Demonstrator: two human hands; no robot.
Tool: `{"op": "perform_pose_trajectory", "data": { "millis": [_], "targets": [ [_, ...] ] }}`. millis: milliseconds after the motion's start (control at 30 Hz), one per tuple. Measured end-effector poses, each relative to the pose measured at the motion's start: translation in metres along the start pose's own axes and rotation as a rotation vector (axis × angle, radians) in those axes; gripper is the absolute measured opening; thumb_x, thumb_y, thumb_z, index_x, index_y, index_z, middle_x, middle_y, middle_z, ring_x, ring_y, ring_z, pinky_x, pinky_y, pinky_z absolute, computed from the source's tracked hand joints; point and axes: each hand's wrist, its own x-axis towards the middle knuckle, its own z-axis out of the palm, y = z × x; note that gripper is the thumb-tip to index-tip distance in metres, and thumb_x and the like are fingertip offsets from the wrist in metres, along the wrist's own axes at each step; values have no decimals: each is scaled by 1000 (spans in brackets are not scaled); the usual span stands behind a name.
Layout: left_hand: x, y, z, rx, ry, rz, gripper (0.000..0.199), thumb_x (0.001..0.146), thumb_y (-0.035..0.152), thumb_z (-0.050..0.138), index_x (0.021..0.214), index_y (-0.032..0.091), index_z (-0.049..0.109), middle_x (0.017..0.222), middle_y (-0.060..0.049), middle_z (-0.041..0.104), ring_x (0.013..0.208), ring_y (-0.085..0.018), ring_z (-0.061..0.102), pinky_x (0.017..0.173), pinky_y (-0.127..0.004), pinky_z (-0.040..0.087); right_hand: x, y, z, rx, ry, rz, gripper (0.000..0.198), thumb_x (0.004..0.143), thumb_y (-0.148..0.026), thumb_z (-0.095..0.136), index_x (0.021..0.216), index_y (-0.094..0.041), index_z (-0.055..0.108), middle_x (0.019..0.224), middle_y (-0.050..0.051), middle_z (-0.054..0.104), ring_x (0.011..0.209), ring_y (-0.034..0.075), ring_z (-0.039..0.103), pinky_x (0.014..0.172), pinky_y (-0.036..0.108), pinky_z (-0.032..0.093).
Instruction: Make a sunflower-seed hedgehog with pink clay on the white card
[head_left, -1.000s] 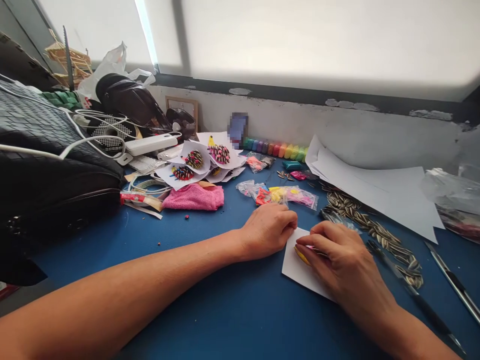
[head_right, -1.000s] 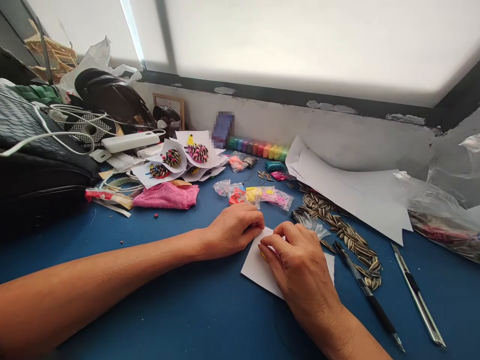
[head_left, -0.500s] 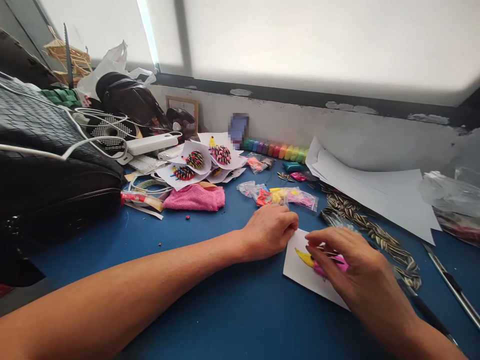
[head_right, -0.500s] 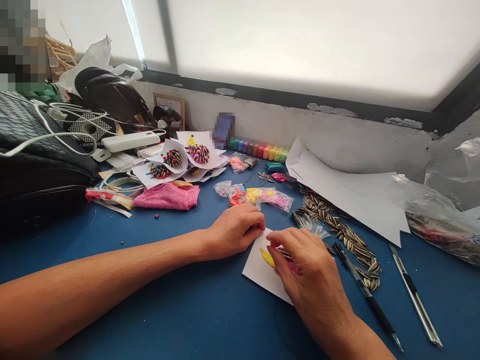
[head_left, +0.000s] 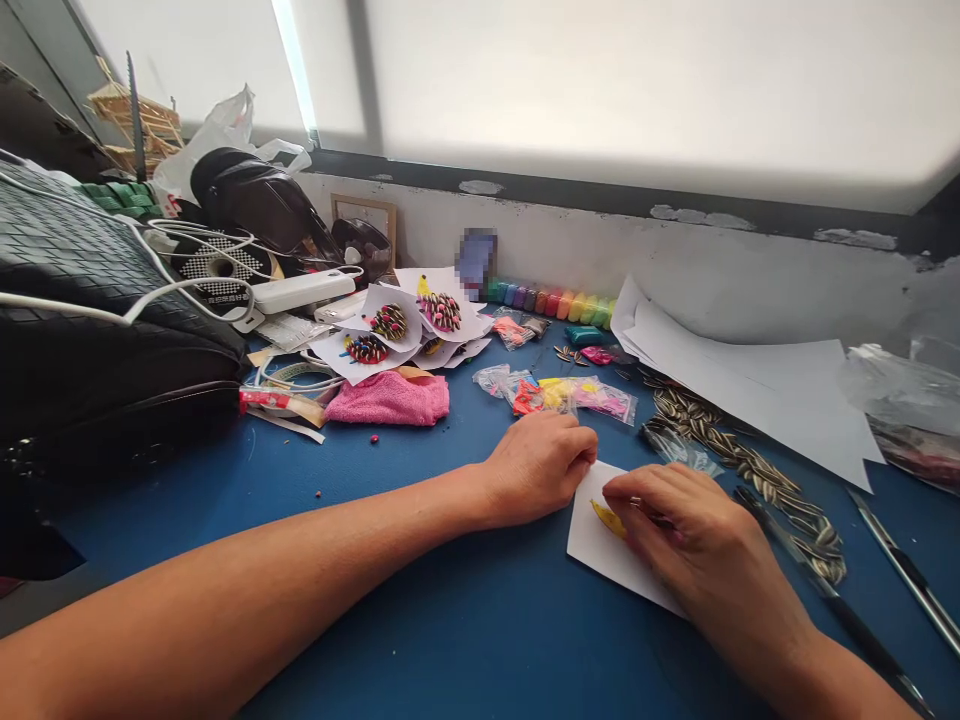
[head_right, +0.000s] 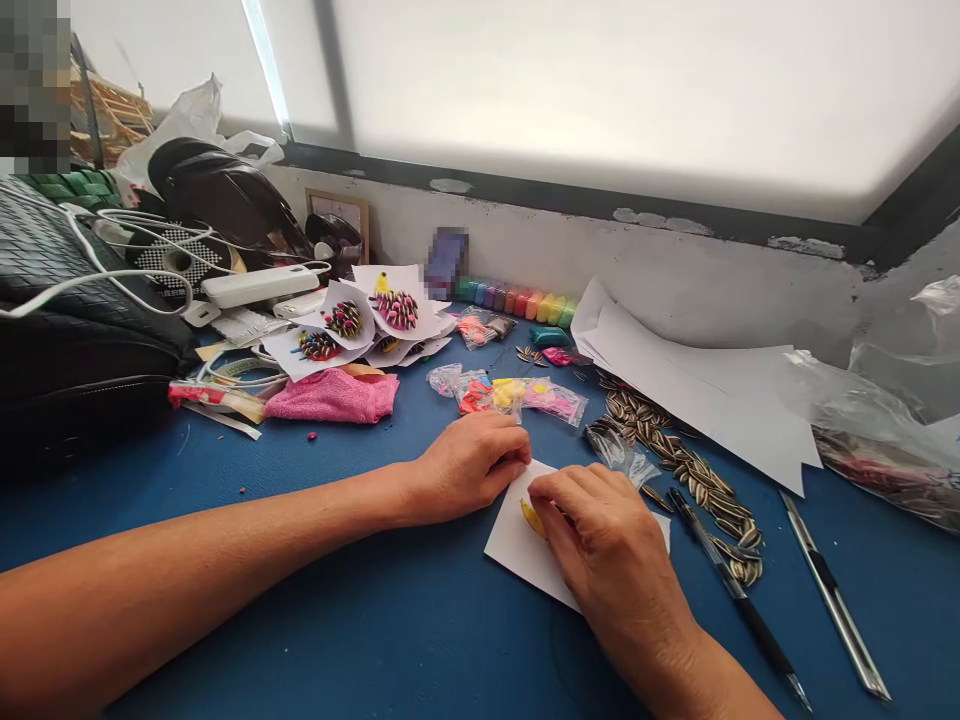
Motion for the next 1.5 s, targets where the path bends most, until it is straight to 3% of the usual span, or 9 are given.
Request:
{"op": "perform_pose_trajectory", "data": {
  "millis": [400,867,1100,1500],
  "targets": [
    [0,-1,1,7,10,10,14,93,14,54,89,17,67,91,-5,69,86,-20,61,78,-29,46,0,6,12,-111,-14,-92,19,98,-26,52,89,-22,69,85,4,66,75,17,56,69,32,43],
    [-1,-1,2,-5,22,6,13,92,13,54,87,17,65,91,-4,69,86,-19,61,79,-30,47,-3,-6,-1,-166,-91,-134,22,95,-17,48,92,-22,70,92,6,65,78,18,57,68,32,49],
    [0,-2,4,-21,29,0,12,91,12,56,85,18,65,88,-4,68,85,-19,61,77,-29,46,-12,2,-5,-221,-21,-140,33,92,-11,49,115,-23,69,103,9,67,87,20,58,75,35,51],
    [-1,-4,8,-64,65,20,12,87,8,57,82,18,63,82,-1,65,79,-17,59,74,-27,45,-13,-9,-5,-251,-84,-99,42,84,-2,44,102,-24,74,106,9,70,86,20,60,77,34,51]
  ]
}}
